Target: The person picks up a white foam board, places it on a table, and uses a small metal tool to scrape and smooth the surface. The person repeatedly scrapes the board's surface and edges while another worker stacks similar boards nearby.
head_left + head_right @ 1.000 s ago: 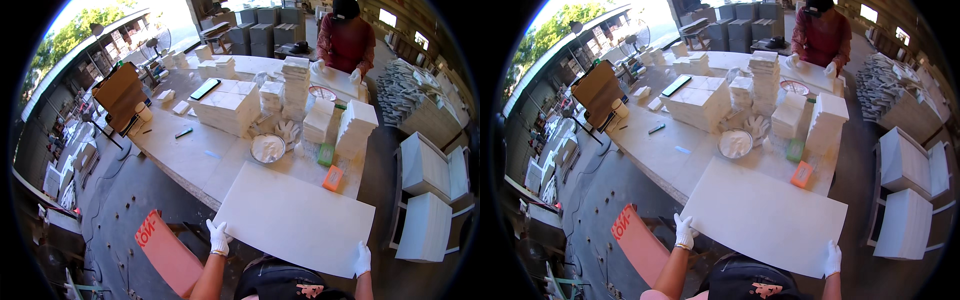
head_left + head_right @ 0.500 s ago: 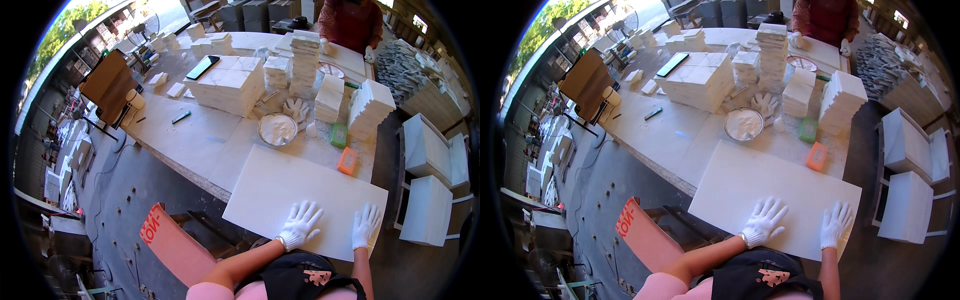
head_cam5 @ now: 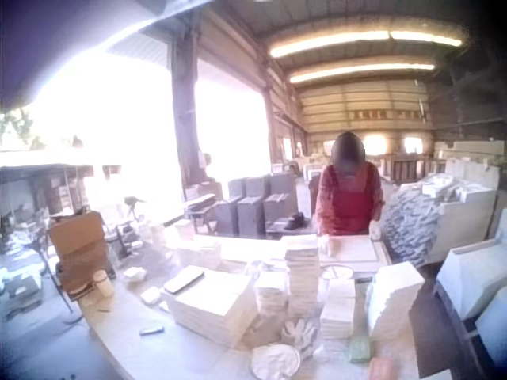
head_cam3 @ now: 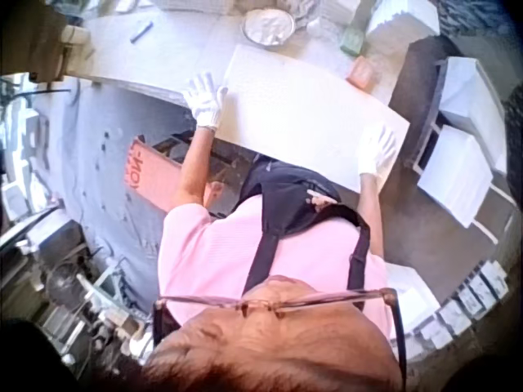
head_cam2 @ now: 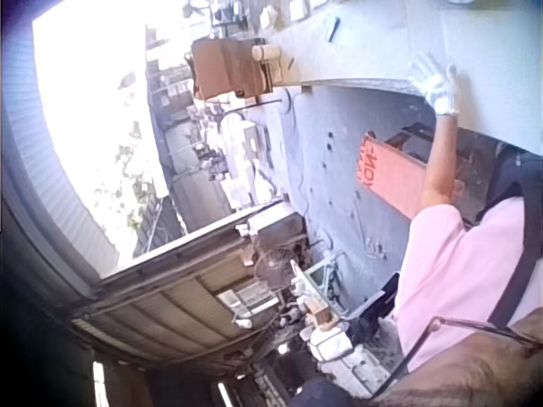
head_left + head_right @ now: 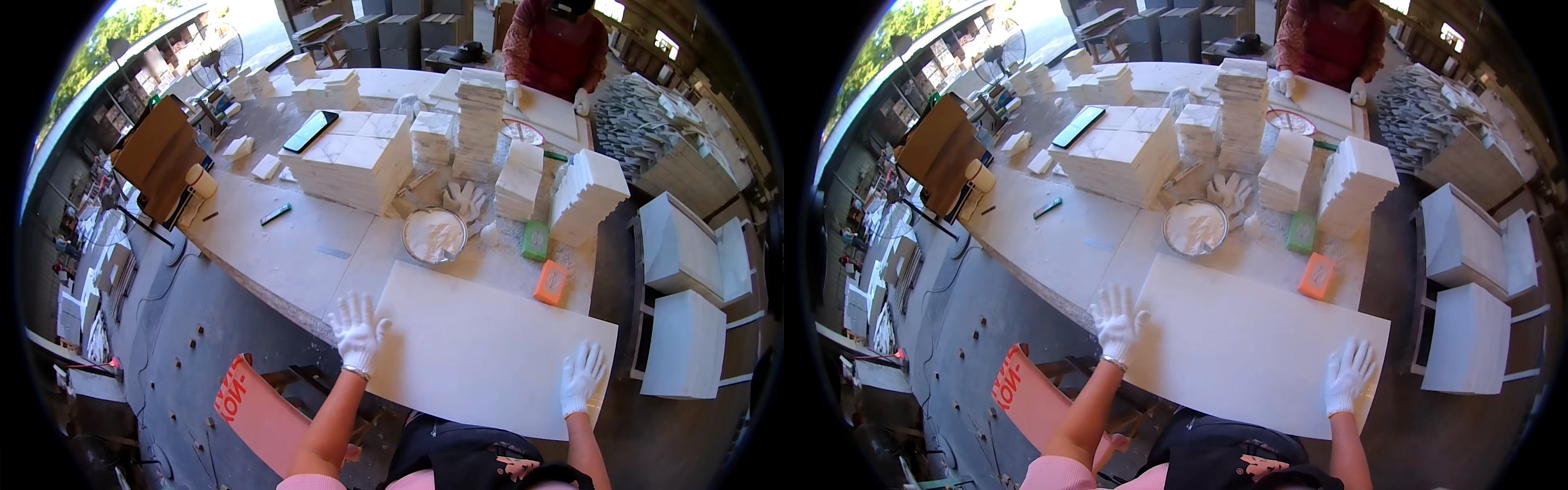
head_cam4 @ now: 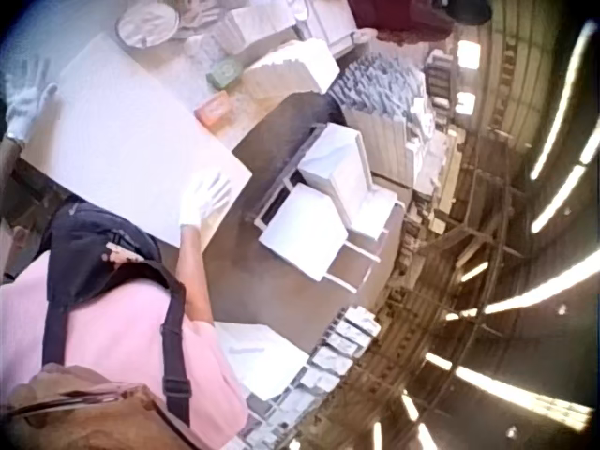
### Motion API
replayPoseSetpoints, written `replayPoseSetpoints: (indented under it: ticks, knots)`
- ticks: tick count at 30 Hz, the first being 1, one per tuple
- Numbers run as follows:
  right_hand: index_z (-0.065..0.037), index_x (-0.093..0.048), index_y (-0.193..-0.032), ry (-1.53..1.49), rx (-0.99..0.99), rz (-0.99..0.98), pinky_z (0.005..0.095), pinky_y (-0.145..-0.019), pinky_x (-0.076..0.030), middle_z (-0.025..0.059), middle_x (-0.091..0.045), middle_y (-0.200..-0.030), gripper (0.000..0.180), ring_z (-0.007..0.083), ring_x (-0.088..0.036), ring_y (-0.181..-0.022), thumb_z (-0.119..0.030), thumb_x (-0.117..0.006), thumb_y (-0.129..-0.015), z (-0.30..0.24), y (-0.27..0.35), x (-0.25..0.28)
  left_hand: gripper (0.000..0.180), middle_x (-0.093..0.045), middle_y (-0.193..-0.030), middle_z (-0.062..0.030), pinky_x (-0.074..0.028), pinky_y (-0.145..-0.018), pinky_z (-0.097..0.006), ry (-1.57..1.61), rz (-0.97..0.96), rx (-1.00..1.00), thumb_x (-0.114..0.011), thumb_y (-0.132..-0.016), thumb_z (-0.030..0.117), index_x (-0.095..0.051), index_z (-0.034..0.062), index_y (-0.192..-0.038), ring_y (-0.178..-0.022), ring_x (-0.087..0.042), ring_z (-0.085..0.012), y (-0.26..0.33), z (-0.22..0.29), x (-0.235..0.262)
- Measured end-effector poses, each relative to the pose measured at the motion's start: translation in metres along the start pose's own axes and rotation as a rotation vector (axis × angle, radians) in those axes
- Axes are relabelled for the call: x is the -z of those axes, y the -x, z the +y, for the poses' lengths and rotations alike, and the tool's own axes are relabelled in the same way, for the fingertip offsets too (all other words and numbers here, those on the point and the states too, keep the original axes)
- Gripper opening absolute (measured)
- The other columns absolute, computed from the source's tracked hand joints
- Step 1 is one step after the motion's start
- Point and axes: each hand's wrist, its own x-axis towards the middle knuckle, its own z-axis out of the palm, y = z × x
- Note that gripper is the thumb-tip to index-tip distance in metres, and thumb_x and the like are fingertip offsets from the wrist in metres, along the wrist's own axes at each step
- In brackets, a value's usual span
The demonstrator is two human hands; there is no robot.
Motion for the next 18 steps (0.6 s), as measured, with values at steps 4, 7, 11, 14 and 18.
replayPoseSetpoints:
  ticks: [4,7,11,14,18]
  knots:
    - [-0.012,-0.033,-0.153,-0.023,0.002,0.013,0.0556,-0.118,-0.012,0.019,-0.027,-0.158,0.064,0.0396,-0.021,-0.147,-0.047,-0.04,-0.1,-0.007,-0.002,0.007,0.072,-0.035,-0.156,-0.0162,-0.019,-0.114,-0.064,0.179,-0.083,-0.132,-0.045,-0.094,0.058,-0.039,0.0131,-0.15,-0.145,-0.026,-0.0433,-0.026,0.081,-0.021]
    - [-0.012,-0.032,-0.153,-0.033,0.002,0.014,0.0554,-0.119,-0.012,0.0191,-0.027,-0.158,0.065,0.0397,-0.022,-0.147,-0.047,-0.041,-0.099,-0.001,0.001,0.004,0.072,-0.036,-0.155,-0.0156,-0.02,-0.114,-0.062,0.205,-0.056,-0.069,-0.046,-0.093,0.058,-0.041,0.0123,-0.148,-0.144,-0.028,-0.0419,-0.068,0.085,-0.029]
    - [-0.011,-0.033,-0.153,-0.049,-0.003,0.019,0.0552,-0.119,-0.011,0.02,-0.027,-0.158,0.066,0.0399,-0.021,-0.147,-0.047,-0.042,-0.099,0.005,0.001,0.0,0.073,-0.04,-0.153,-0.0159,-0.023,-0.113,-0.062,0.124,-0.061,0.006,-0.047,-0.093,0.058,-0.042,0.0097,-0.147,-0.142,-0.033,-0.0401,-0.1,0.082,-0.022]
    - [-0.01,-0.033,-0.152,-0.074,0.027,0.03,0.0548,-0.119,-0.011,0.0213,-0.027,-0.158,0.066,0.0401,-0.021,-0.147,-0.047,-0.042,-0.099,-0.004,0.004,0.007,0.074,-0.038,-0.153,-0.0155,-0.023,-0.113,-0.062,0.174,-0.036,-0.102,-0.047,-0.093,0.059,-0.042,0.0091,-0.147,-0.141,-0.033,-0.039,-0.081,0.099,-0.04]
    - [-0.008,-0.034,-0.152,-0.079,0.023,0.024,0.054,-0.12,-0.01,0.0225,-0.027,-0.157,0.066,0.0403,-0.021,-0.147,-0.046,-0.042,-0.099,-0.004,0.003,0.011,0.068,-0.039,-0.153,-0.0152,-0.022,-0.115,-0.059,0.334,-0.017,-0.456,-0.046,-0.096,0.054,-0.042,0.0089,-0.146,-0.143,-0.031,-0.0389,-0.026,0.17,-0.009]
